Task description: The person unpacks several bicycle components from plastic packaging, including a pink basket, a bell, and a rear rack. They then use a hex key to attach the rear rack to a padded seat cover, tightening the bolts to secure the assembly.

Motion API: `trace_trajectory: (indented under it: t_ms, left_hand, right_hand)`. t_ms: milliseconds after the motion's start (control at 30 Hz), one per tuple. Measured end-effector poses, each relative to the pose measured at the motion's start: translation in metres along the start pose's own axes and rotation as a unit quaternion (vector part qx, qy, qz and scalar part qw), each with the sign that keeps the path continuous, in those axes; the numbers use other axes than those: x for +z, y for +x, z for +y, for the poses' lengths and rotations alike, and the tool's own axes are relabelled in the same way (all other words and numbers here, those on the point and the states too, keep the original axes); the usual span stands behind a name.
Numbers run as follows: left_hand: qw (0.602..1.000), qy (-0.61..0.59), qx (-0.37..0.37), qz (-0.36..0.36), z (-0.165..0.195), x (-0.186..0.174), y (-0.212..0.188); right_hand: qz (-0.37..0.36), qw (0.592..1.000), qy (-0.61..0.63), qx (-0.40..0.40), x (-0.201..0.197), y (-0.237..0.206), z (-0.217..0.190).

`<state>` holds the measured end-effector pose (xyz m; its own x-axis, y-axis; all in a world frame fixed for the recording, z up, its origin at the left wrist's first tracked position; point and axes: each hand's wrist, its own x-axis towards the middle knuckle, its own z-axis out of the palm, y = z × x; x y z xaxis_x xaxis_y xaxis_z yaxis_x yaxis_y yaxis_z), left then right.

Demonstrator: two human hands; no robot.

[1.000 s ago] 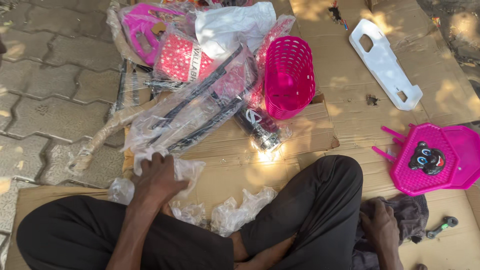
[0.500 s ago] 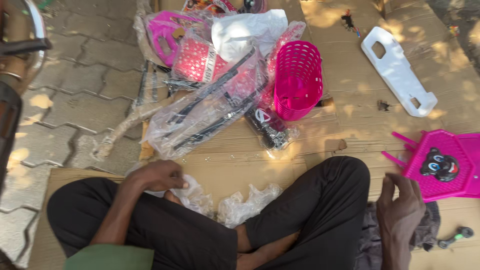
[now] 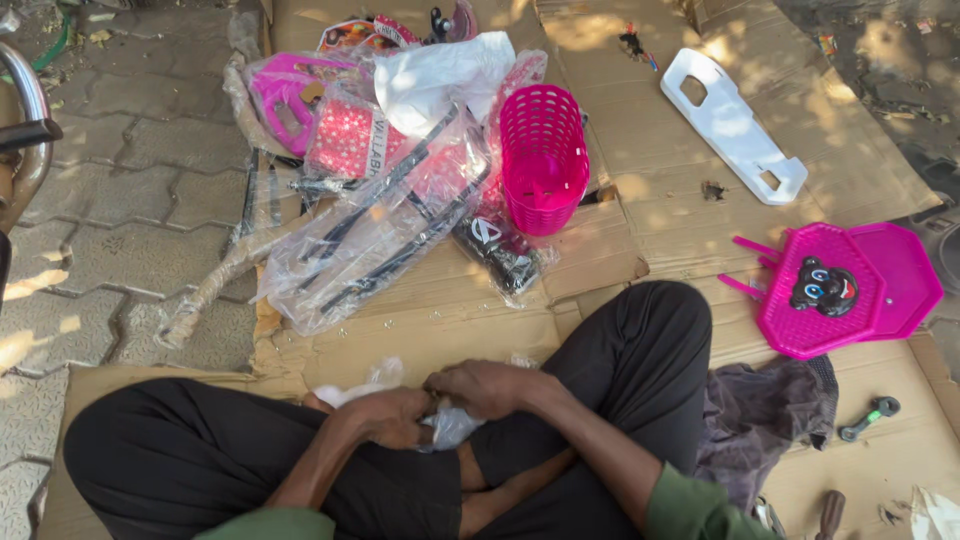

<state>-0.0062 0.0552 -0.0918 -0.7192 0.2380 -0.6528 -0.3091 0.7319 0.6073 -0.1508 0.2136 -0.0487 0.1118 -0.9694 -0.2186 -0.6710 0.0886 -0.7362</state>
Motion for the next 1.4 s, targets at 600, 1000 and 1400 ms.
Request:
trace_trajectory:
  t_ms: [600, 1000, 1400]
  left_hand:
    - [0.996, 0.052, 0.042, 0.065, 0.025, 0.046, 0.012]
    - [0.827, -0.367, 0.039, 0.425, 0.009, -0.101, 0.031]
    - [0.585, -0.622, 0.302, 0.423, 0.028, -0.122, 0.008]
  right_hand:
    - [0.333, 0.939, 0.006, 0.083, 0.025, -0.017, 0.044]
    - [0.473, 0.816, -0.272, 0.194, -0.064, 0.007, 0.074]
    - [0.443, 0.873, 0.196, 0.053, -0.071, 0.044, -0.043]
